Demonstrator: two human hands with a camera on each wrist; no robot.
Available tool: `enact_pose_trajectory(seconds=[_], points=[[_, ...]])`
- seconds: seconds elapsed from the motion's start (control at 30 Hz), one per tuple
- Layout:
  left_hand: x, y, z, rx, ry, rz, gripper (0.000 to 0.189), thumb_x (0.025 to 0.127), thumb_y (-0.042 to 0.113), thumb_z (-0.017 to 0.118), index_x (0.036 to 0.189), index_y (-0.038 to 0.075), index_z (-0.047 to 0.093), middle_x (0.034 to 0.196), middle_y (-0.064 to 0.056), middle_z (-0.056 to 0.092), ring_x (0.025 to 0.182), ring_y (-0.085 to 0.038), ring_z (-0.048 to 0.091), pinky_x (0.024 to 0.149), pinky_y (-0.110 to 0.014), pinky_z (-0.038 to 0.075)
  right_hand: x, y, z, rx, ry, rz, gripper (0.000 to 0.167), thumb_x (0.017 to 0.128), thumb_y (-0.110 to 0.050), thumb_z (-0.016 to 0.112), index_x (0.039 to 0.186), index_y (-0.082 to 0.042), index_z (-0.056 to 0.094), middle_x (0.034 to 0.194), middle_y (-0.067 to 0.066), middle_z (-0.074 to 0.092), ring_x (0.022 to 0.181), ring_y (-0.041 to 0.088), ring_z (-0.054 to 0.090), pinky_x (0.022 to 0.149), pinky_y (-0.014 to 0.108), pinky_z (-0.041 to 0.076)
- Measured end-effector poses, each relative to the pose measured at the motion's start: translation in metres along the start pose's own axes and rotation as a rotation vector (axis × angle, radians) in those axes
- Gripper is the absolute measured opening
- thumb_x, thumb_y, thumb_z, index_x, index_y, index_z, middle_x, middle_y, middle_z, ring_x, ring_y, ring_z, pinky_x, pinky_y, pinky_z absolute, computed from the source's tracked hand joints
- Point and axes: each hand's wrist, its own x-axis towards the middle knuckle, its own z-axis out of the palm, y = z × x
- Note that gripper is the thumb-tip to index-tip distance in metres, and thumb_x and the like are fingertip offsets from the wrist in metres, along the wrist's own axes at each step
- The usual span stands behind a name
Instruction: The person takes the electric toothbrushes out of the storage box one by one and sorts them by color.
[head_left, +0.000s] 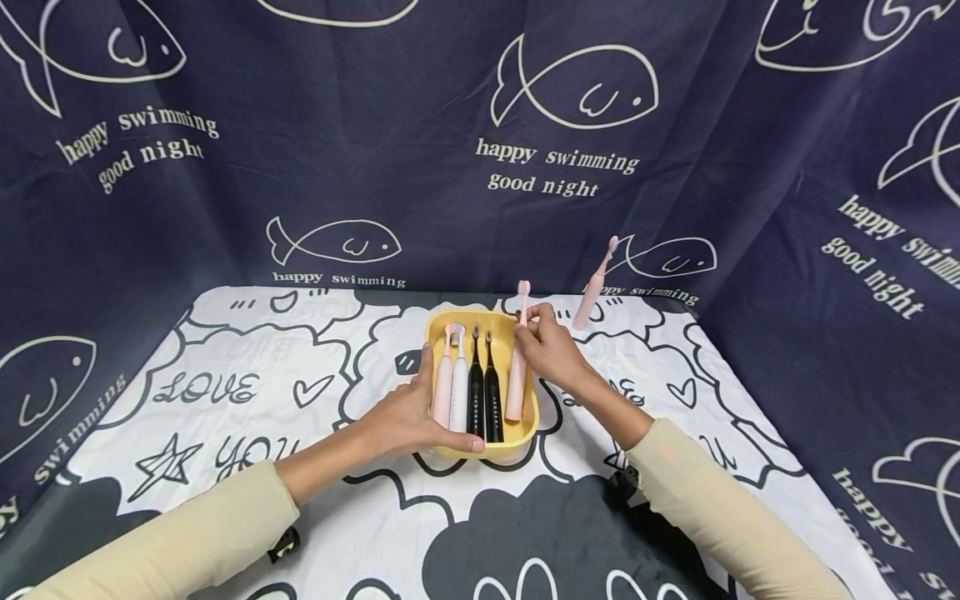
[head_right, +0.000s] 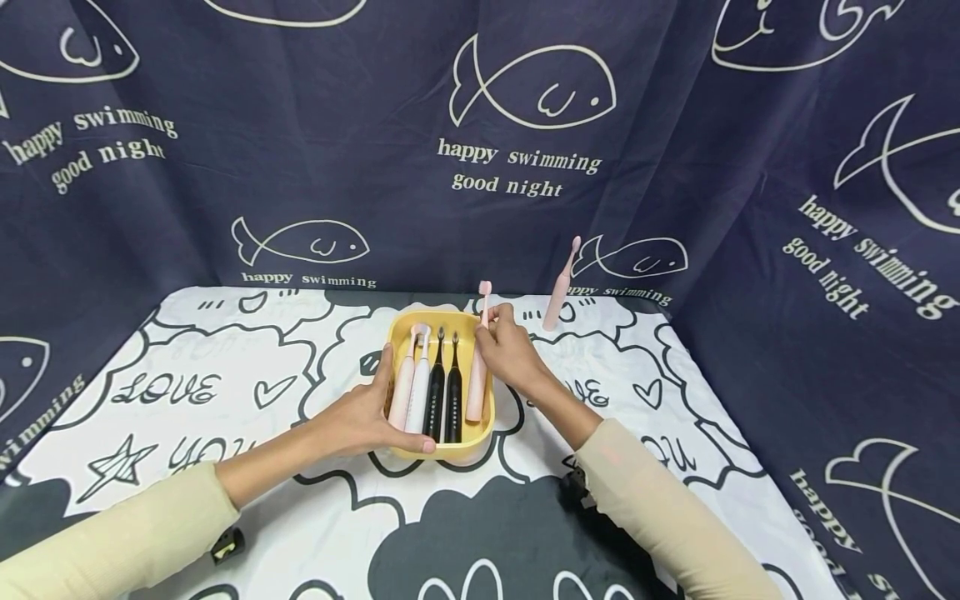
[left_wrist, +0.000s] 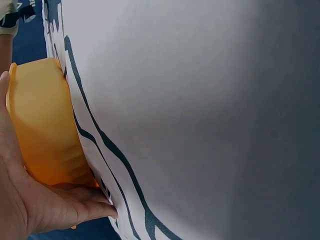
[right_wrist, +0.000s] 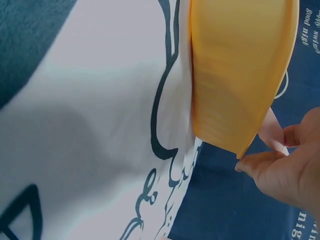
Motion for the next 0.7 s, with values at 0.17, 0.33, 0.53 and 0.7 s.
enact_pose_trajectory(seconds=[0.17, 0.33, 0.53, 0.7], points=[[0.000, -0.001, 0.000, -0.003, 0.001, 0.000, 0.183, 0.058, 0.083, 0.100, 0.180, 0.020, -0.021, 0.160, -0.029, 0.062, 0.134, -0.030, 0.068, 0.113, -0.052, 0.056, -0.001, -0.006, -0.003, 0.010, 0.002, -0.020, 0.027, 0.117, -0.021, 0.053, 0.137, -0.003, 0.046, 0.076, -0.001, 0.065, 0.067, 0.015, 0.050, 0.065, 0.028, 0.039], [0.001, -0.001, 0.000, 0.006, 0.004, -0.007, 0.184, 0.057, 0.085, 0.100, 0.180, 0.021, -0.021, 0.160, -0.028, 0.062, 0.133, -0.030, 0.069, 0.112, -0.052, 0.056, 0.001, -0.003, -0.006, 0.053, -0.006, -0.044, 0.027, 0.119, -0.019, 0.050, 0.138, -0.002, 0.043, 0.148, 0.018, 0.075, 0.131, 0.035, 0.076, 0.102, 0.043, 0.056], [0.000, -0.001, 0.000, 0.016, 0.003, -0.001, 0.183, 0.057, 0.085, 0.099, 0.180, 0.020, -0.020, 0.159, -0.028, 0.063, 0.131, -0.030, 0.069, 0.110, -0.052, 0.057, 0.001, -0.004, -0.013, 0.074, -0.012, -0.053, 0.027, 0.121, -0.020, 0.049, 0.141, -0.004, 0.039, 0.140, 0.022, 0.078, 0.115, 0.028, 0.077, 0.089, 0.034, 0.054], [0.000, 0.000, 0.000, 0.008, -0.004, -0.010, 0.184, 0.056, 0.085, 0.100, 0.180, 0.022, -0.020, 0.161, -0.027, 0.061, 0.132, -0.028, 0.068, 0.110, -0.051, 0.057, -0.002, -0.007, -0.017, 0.114, -0.020, -0.048, 0.029, 0.121, -0.020, 0.049, 0.143, -0.006, 0.037, 0.127, 0.024, 0.082, 0.101, 0.024, 0.075, 0.090, 0.032, 0.057]])
